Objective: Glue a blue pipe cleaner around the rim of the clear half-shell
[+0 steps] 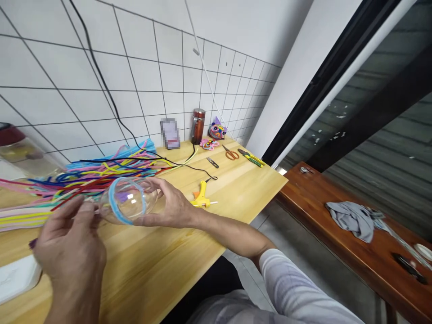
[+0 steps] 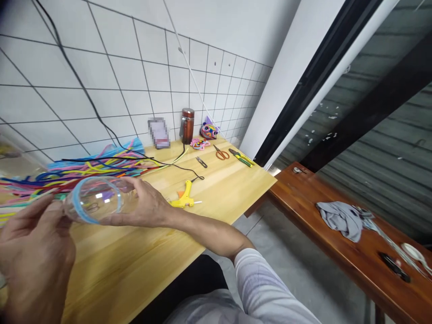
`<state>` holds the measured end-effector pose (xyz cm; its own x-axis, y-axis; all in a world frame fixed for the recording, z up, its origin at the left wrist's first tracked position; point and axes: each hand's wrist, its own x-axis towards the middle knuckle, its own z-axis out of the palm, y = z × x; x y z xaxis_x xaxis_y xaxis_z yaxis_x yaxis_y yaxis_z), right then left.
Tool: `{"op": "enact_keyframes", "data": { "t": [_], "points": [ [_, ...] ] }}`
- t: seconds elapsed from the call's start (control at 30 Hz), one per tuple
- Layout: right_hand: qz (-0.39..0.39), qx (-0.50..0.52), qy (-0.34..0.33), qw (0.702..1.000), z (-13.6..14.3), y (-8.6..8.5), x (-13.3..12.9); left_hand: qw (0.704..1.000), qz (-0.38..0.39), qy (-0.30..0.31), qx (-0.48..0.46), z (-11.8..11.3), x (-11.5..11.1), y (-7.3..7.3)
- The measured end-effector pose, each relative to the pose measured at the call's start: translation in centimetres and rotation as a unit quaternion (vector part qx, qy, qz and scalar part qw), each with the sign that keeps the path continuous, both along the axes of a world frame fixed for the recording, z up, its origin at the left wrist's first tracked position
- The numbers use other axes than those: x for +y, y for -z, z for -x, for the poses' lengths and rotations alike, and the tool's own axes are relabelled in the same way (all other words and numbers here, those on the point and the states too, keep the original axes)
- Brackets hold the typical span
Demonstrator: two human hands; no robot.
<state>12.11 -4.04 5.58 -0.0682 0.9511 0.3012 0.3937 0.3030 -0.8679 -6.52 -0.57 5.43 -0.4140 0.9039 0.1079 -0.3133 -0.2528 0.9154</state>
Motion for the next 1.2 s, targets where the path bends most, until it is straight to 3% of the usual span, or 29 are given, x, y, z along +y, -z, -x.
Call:
{"op": "enact_keyframes", "data": {
  "t": [0.17, 0.37, 0.7, 0.93, 1.2],
  "points": [
    [0.024, 0.008, -0.008, 1.0, 0.1, 0.1, 0.1, 1.0, -0.021, 0.003, 0.012, 0.6, 0.3, 0.2],
    [-0.01, -0.006, -0.007, 1.0, 0.2, 0.5, 0.2, 0.998, -0.007, 0.017, 0.054, 0.9, 1.0, 1.1],
    [-0.069, -0.005, 0.034, 0.997, -0.6, 2.2, 1.8, 0.996, -0.013, 0.0, 0.083, 2.1, 5.7, 5.9],
    [-0.069, -0.004, 0.04, 0.997, -0.4, 3.4, 2.1, 0.999, 0.023, 0.008, 0.042, 1.5, 4.7, 4.4],
    [-0.07, -0.025, 0.052, 0.996, -1.2, 4.7, 2.4, 0.999, 0.034, 0.017, -0.008, 1.1, 4.7, 5.8]
  ]
}}
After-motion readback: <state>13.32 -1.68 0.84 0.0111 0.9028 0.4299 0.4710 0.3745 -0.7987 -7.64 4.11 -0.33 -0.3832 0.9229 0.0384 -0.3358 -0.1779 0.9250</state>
